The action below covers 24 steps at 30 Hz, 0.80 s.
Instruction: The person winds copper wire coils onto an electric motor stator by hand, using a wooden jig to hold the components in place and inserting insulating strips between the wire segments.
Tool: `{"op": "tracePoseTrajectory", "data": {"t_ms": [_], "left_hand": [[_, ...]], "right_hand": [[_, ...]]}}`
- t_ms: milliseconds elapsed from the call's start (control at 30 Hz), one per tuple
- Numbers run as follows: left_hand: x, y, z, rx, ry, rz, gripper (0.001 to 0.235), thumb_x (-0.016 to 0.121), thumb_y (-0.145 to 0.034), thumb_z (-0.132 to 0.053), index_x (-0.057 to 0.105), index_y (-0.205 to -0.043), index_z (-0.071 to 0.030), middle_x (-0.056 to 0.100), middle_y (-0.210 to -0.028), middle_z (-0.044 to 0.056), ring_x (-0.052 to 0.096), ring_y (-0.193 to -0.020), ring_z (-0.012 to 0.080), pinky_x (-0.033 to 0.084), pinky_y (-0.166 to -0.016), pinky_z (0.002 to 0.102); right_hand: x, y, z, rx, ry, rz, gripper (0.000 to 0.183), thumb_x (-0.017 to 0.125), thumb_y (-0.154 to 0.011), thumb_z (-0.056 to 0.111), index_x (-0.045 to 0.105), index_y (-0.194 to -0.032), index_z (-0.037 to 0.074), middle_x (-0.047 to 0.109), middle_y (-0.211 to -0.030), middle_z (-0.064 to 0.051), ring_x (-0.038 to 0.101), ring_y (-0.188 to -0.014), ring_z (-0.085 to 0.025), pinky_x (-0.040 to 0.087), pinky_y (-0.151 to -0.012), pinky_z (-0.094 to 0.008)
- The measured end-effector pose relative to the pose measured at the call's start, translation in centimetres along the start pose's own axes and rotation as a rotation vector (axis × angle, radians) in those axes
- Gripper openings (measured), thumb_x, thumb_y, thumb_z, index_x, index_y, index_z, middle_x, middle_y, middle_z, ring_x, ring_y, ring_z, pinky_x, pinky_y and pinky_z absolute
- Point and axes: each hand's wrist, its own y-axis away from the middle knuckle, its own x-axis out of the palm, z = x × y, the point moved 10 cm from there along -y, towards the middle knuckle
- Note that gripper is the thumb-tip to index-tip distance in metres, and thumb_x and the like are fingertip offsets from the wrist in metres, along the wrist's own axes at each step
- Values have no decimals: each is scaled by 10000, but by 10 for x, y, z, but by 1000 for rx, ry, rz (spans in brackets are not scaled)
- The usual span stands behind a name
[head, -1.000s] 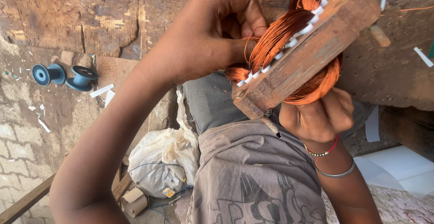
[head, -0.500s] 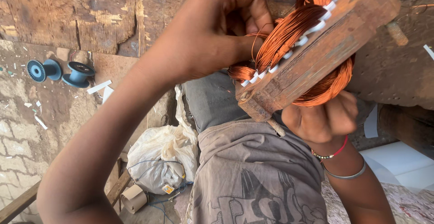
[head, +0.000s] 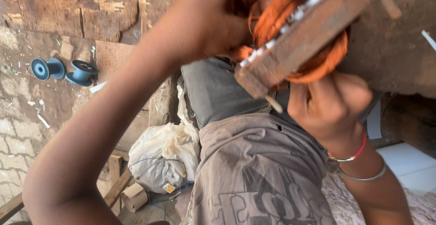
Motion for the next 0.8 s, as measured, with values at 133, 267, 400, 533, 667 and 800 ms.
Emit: {"op": "tracePoseTrajectory", "data": {"t_ms": [133,267,400,533,667,800], "left_hand": [[-3,-3,-1,-29,-80,-44,315,664,-755,150,613,-999,-41,689,-997,-20,678,-886,48,596,-713,207],[2,5,10,-201,-30,-47,243,645,-782,153,578,-957,-3,662,-939,23,696,-765,100,540,-520,259],[7,2,2,-164,-54,-25,294,694,-793,141,646,-1041,-10,685,-959,23,705,-812,97,561,-554,264],[4,1,0,-180,-52,23,305,738,-819,82,651,-1089,-29,702,-988,6,735,-847,86,627,-629,254],[2,0,-4,-197,-202,106,332,757,-839,26,637,-1139,-51,719,-993,-2,723,-835,68,624,-660,242],[5,-4,-16,-153,-185,173,311,760,-829,-2,630,-1105,-65,692,-956,-14,714,-836,54,606,-669,232]], "right_hand": [[-15,-12,-16,169,-490,176,73,683,-912,-57,710,-971,-90,688,-764,-132,675,-606,-158,492,-543,-281],[-30,1,-45,625,-870,-72,123,682,-931,87,636,-976,-17,692,-781,3,678,-634,-53,513,-522,-217],[-17,-8,-34,486,-709,-67,187,768,-941,74,642,-946,-65,641,-789,-56,548,-621,-82,410,-515,-226],[-10,-18,-27,280,-554,-71,294,828,-994,108,623,-877,-66,643,-760,-102,605,-649,-134,442,-616,-259],[-5,-18,-27,216,-437,-34,308,846,-948,117,615,-826,-47,622,-727,-139,649,-657,-200,454,-639,-299],[-8,-23,-27,189,-480,-12,279,830,-965,134,643,-861,-45,668,-806,-138,689,-732,-197,481,-680,-283]]}}
